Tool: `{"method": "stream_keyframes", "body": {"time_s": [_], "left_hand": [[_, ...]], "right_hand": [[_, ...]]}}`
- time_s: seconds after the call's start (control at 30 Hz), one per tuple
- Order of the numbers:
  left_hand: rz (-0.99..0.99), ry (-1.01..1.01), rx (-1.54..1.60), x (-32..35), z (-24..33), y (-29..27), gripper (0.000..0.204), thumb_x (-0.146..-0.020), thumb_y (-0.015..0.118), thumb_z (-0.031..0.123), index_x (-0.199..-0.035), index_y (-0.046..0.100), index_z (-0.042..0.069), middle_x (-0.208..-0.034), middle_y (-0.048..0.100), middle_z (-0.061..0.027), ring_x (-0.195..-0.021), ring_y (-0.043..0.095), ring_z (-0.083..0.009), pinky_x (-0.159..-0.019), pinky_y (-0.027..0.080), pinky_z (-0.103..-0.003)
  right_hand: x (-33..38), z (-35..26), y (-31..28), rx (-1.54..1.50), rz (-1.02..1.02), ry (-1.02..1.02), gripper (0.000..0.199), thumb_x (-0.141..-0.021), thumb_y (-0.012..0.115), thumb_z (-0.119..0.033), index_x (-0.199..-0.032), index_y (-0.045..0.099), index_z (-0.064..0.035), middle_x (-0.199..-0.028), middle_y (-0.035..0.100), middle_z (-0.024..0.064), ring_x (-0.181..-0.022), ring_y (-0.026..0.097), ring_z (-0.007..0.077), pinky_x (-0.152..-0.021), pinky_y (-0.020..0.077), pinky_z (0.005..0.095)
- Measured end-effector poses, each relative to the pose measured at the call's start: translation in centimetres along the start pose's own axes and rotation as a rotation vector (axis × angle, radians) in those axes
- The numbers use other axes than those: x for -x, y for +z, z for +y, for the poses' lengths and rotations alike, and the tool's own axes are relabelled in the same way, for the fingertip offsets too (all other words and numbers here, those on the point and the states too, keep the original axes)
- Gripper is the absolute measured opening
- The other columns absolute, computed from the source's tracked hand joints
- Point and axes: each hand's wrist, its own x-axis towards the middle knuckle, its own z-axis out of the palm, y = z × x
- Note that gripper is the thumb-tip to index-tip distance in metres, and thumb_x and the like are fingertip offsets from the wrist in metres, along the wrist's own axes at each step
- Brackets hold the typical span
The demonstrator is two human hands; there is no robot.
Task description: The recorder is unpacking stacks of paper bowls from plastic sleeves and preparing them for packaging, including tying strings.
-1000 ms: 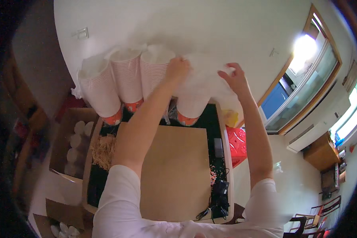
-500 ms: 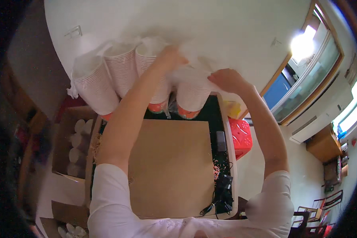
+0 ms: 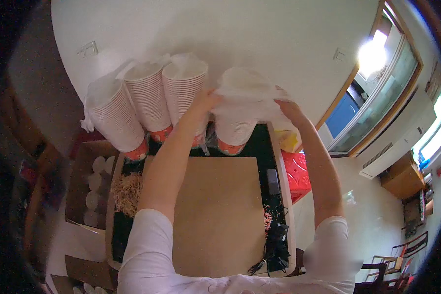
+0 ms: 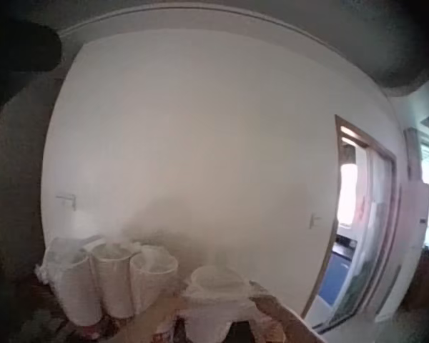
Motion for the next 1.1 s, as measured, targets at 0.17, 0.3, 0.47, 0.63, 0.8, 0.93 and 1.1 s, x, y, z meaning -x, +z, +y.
{"method": "stream_keyframes", "body": {"time_s": [0.17, 0.3, 0.47, 0.63, 0.8, 0.93, 1.1], "left_hand": [[0.07, -0.169, 0.93, -4.1, -1.0, 0.3, 0.017, -0.081, 0.054, 0.015, -0.093, 0.058, 0.003, -0.062, 0.048, -0.0009, -0.051, 0.051, -0.0139, -0.042, 0.039, -0.024], [-0.13, -0.229, 0.828, -7.4, -3.4, -2.9, 0.023, -0.081, 0.055, 0.018, -0.099, 0.058, 0.004, -0.066, 0.052, -0.0031, -0.056, 0.054, -0.0151, -0.042, 0.04, -0.026], [0.281, -0.268, 0.383, -9.0, -3.4, -1.9, 0.022, -0.078, 0.057, 0.024, -0.094, 0.061, 0.009, -0.078, 0.057, -0.0044, -0.064, 0.055, -0.0146, -0.048, 0.043, -0.034], [0.264, -0.325, 0.171, -10.7, -4.1, -1.9, 0.023, -0.08, 0.054, 0.028, -0.092, 0.062, 0.01, -0.078, 0.058, -0.0029, -0.067, 0.054, -0.0162, -0.052, 0.044, -0.033], [0.116, -0.333, 0.586, -10.2, -6.1, 0.5, 0.024, -0.082, 0.052, 0.029, -0.095, 0.061, 0.012, -0.082, 0.059, -0.0046, -0.07, 0.055, -0.0192, -0.058, 0.046, -0.037], [0.182, -0.251, 0.688, -9.3, -7.0, 1.4, 0.031, -0.084, 0.052, 0.031, -0.108, 0.056, 0.012, -0.102, 0.058, -0.0078, -0.09, 0.055, -0.0198, -0.076, 0.046, -0.036], [0.212, 0.294, 0.736, -6.2, -2.8, 2.0, 0.033, -0.086, 0.053, 0.028, -0.113, 0.054, 0.009, -0.112, 0.055, -0.0075, -0.103, 0.051, -0.0184, -0.086, 0.044, -0.034]], "right_hand": [[-3.8, -1.2, 2.7, -0.34, 0.145, 0.05, 0.046, -0.087, 0.049, -0.038, -0.125, 0.049, -0.0131, -0.118, 0.054, 0.0157, -0.11, 0.05, 0.0268, -0.094, 0.037, 0.0351], [-7.4, -2.0, 3.6, -0.24, 0.184, -0.22, 0.035, -0.087, 0.048, -0.024, -0.118, 0.054, -0.0102, -0.119, 0.053, 0.0044, -0.103, 0.049, 0.0153, -0.084, 0.0396, 0.0315], [-9.5, -4.2, 2.2, -0.793, 0.008, 0.342, 0.031, -0.087, 0.046, -0.034, -0.11, 0.058, -0.0169, -0.099, 0.054, -0.0052, -0.082, 0.044, 0.0074, -0.072, 0.0377, 0.0247], [-8.6, -6.0, -0.5, -0.546, -0.188, 0.333, 0.04, -0.086, 0.048, -0.034, -0.117, 0.054, -0.0091, -0.111, 0.053, 0.0019, -0.093, 0.047, 0.011, -0.08, 0.0393, 0.0246], [-4.5, -1.0, -0.9, -0.553, -0.262, 0.049, 0.056, -0.089, 0.05, -0.036, -0.131, 0.038, -0.0008, -0.12, 0.052, 0.0059, -0.105, 0.049, 0.0124, -0.085, 0.0409, 0.0243], [-2.8, -0.6, 0.2, -1.021, -0.036, 0.087, 0.044, -0.093, 0.045, -0.031, -0.127, 0.045, -0.0023, -0.119, 0.054, 0.0082, -0.107, 0.05, 0.0137, -0.086, 0.041, 0.0242], [-5.2, -1.9, 1.1, -0.997, 0.281, 0.123, 0.042, -0.094, 0.042, -0.033, -0.117, 0.055, -0.0001, -0.112, 0.058, 0.0098, -0.102, 0.052, 0.0154, -0.087, 0.0404, 0.026]]}}
